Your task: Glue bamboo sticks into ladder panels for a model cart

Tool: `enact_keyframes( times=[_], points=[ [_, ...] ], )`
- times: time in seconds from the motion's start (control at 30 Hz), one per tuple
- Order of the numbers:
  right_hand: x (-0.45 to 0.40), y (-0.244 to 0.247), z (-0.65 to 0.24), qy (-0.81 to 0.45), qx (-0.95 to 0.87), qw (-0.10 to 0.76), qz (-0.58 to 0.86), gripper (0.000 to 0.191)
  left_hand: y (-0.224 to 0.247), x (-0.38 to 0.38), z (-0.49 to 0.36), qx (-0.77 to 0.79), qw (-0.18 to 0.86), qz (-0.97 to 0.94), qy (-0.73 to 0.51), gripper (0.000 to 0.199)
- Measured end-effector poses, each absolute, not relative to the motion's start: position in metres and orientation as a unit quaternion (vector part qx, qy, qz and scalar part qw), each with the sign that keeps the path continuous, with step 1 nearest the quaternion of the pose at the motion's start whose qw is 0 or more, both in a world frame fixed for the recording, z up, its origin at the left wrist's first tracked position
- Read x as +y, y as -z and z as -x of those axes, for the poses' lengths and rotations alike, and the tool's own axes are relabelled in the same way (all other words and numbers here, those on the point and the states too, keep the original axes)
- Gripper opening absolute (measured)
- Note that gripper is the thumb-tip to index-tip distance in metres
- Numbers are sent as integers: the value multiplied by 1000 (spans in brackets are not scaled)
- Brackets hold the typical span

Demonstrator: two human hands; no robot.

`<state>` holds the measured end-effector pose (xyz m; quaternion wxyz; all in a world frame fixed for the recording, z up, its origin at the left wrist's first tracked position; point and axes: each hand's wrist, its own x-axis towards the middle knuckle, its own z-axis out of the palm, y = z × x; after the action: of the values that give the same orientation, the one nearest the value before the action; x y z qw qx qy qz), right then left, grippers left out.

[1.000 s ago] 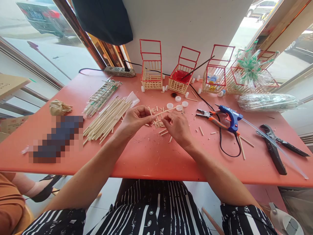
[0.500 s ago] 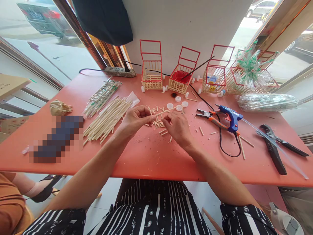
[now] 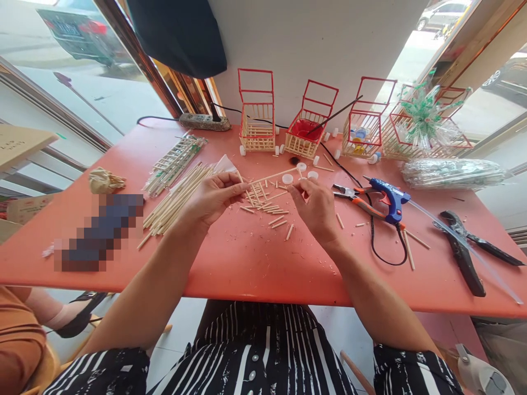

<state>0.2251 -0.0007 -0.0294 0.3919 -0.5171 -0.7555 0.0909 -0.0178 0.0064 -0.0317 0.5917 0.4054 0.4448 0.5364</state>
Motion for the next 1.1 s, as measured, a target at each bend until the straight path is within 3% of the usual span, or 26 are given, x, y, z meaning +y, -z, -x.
enact_keyframes(
  times=[0.4,1.1],
  points=[
    [0,23,-230,-98,-751,381,530,24,38,25,44,473,602,-277,-580,17],
    [0,56,-220,-162,-840,204,477,19,46,32,49,539,574,-246,-565,18]
  ],
)
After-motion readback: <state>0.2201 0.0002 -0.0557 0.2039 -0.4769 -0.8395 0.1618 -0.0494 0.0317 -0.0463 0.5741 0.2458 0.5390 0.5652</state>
